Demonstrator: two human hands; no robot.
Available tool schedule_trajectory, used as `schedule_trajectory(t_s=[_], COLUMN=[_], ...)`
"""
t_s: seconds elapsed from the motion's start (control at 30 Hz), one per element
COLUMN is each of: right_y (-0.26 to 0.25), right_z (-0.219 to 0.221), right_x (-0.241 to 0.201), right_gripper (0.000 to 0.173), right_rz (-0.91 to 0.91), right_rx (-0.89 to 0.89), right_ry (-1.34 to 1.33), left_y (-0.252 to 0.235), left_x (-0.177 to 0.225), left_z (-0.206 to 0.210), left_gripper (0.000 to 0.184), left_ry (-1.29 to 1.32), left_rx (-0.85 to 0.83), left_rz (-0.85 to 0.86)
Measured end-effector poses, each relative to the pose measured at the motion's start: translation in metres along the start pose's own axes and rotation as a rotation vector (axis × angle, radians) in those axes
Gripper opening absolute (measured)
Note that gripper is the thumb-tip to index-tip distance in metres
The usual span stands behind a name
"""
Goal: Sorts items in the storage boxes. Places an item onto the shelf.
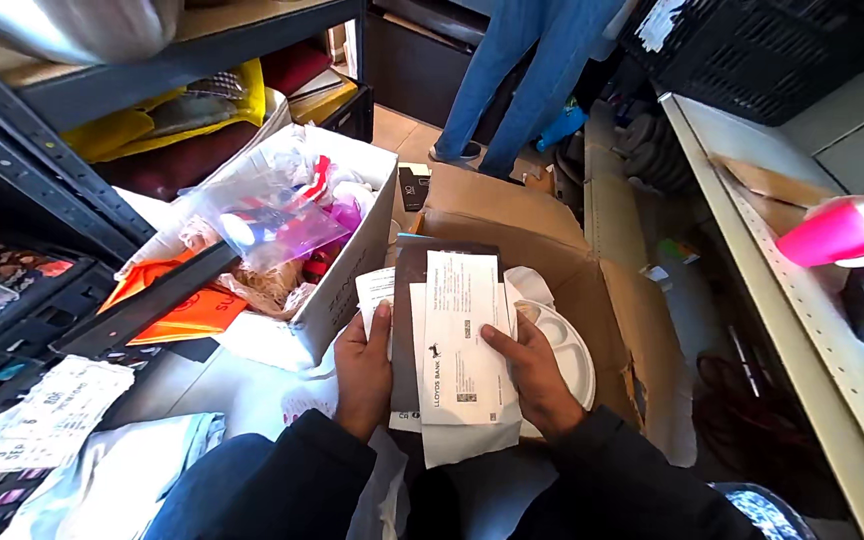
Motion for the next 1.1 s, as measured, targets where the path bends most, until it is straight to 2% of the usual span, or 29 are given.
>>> schedule_trajectory(t_s=[0.1,0.23,0.43,0.57,0.7,0.77,0.93,1.1], right_y=[-0.002,-0.001,-0.002,-0.004,-0.006,-0.006,-0.005,-0.004], right_z=[0.001,0.006,0.011,0.01,0.005,0.005,0.007,0.011], right_x=[0.003,0.004,0.011,0.008,0.006,0.006,0.01,0.015], right_gripper=[0.042,0.04,0.036,0.04,0.054,0.053,0.038,0.041], right_rz=[-0.015,-0.007,0.036,-0.005,-0.014,-0.017,0.046,0.09], right_rx=[-0.052,-0.038,-0.061,-0.044,-0.001,0.004,0.025,-0.003], right_ry=[-0.027,-0.022,0.017,0.106,0.112,0.112,0.087,0.025], left_y=[-0.002,0.001,0.003,0.001,-0.002,0.0,0.003,0.001], left_x=[0.0,0.002,0.005,0.001,-0.003,-0.004,-0.005,-0.006], left_z=[-0.004,-0.006,-0.012,-0.014,-0.015,-0.014,-0.011,-0.011], left_gripper=[0.028,0.026,0.018,0.02,0.02,0.018,0.013,0.027], left_ry=[-0.001,-0.026,-0.098,-0.047,0.081,0.096,0.077,0.042], left_rx=[0.028,0.067,0.12,0.146,0.184,0.178,0.169,0.14], left_rz=[0.03,0.075,0.249,0.2,0.172,0.147,0.174,0.211])
Point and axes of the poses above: each hand's wrist, its own y-axis away from the middle knuckle, its own z-axis out of the palm, x = y × z, the point moved 5 cm from there along -y, towards the middle knuckle, and after that the axes turned 3 degrees about -x, right-handed, at the moved point
